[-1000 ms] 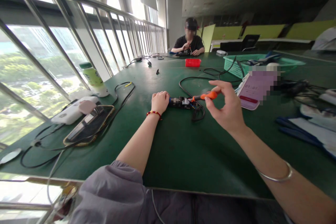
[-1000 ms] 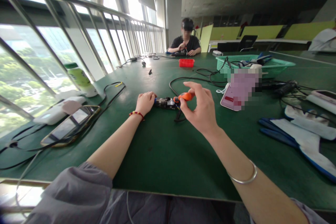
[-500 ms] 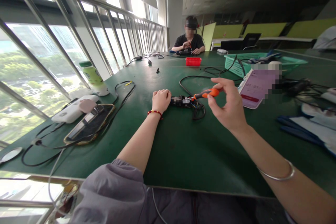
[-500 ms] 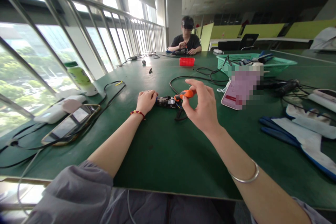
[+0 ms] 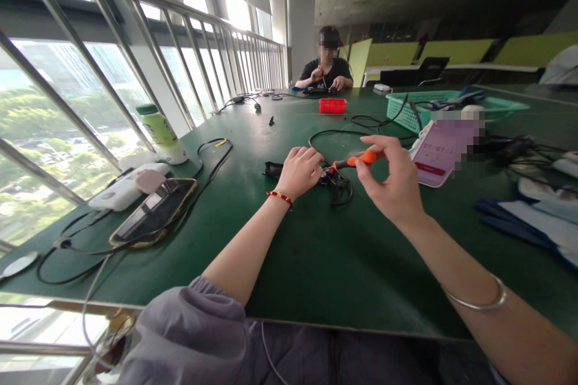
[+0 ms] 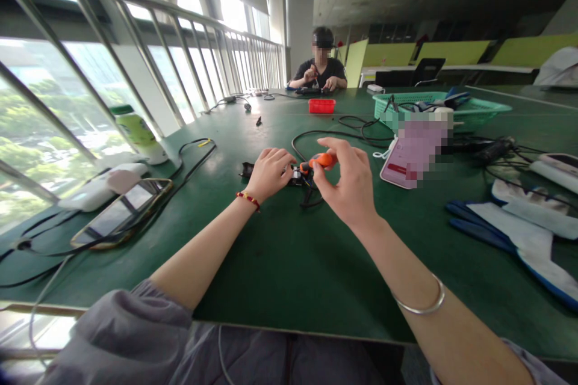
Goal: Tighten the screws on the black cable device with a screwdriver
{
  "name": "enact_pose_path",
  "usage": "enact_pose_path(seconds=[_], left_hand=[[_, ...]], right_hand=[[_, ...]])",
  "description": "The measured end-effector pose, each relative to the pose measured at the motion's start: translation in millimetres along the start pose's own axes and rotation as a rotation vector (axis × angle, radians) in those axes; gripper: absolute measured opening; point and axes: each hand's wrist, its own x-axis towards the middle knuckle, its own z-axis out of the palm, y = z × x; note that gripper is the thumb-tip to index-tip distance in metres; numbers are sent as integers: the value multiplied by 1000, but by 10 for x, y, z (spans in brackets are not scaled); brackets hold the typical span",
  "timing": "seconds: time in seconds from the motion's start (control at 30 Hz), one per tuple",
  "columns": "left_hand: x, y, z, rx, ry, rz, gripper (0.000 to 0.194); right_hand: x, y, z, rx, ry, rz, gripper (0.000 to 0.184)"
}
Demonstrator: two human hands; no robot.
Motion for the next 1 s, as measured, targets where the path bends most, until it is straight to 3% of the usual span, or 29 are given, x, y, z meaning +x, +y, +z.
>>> enact_pose_path(seconds=[0.1,0.2,0.4,0.6,0.7,0.83,1.0], left_hand=[[-6,17,-13,-17,-49,28,16],[-27,-2,-7,-41,-79,67,14],[-51,-40,3,-54,-76,69,10],[-51,-70,0,-32,-60,44,6],[-52,-71,3,-21,-71,48,6],[-52,-64,8,-18,-61,51,5],[-49,-65,20,-31,-64,46,5]], right_hand=[[4,-4,-1,-24,-22,32,16],[-8,1,10,-15,-13,45,16],[-37,35,38,49,2,11,40],[-24,2,28,-11,-39,9,14],[-28,-10,26,-2,-37,9,14],[-26,-13,17,27,-16,-47,34],[-14,-22,9,-19,-65,14,19]])
